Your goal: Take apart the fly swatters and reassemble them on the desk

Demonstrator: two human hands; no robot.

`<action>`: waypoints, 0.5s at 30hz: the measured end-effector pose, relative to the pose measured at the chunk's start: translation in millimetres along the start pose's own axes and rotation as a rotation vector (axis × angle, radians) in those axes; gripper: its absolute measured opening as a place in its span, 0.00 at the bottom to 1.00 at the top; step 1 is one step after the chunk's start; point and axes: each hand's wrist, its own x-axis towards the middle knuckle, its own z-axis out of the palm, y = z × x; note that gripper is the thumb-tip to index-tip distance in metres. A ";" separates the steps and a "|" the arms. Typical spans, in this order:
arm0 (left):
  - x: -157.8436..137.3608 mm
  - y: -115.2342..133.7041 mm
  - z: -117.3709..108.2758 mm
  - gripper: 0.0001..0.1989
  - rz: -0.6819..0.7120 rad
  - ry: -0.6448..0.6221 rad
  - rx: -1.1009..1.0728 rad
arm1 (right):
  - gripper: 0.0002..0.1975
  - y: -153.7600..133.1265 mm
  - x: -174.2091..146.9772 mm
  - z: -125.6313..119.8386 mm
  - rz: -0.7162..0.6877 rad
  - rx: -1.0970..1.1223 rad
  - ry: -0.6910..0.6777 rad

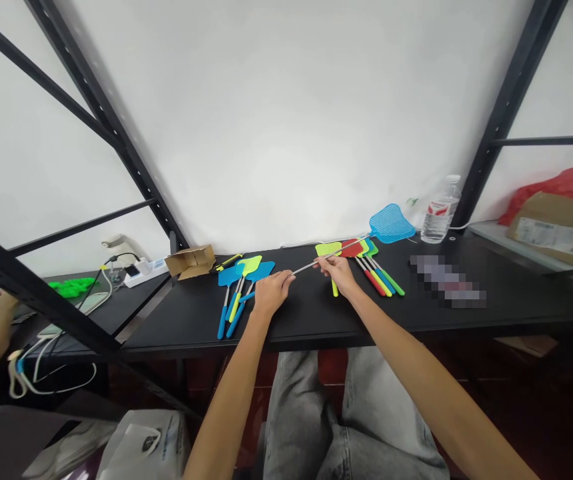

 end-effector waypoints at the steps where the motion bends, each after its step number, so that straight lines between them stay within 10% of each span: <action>1: 0.7 -0.1 1.2 0.19 0.000 0.001 0.003 | 0.20 0.3 0.6 -0.9 0.000 0.000 0.020; 15: 1.7 -4.5 5.5 0.20 0.004 0.024 -0.001 | 0.21 4.4 9.7 -19.5 -0.048 0.130 0.357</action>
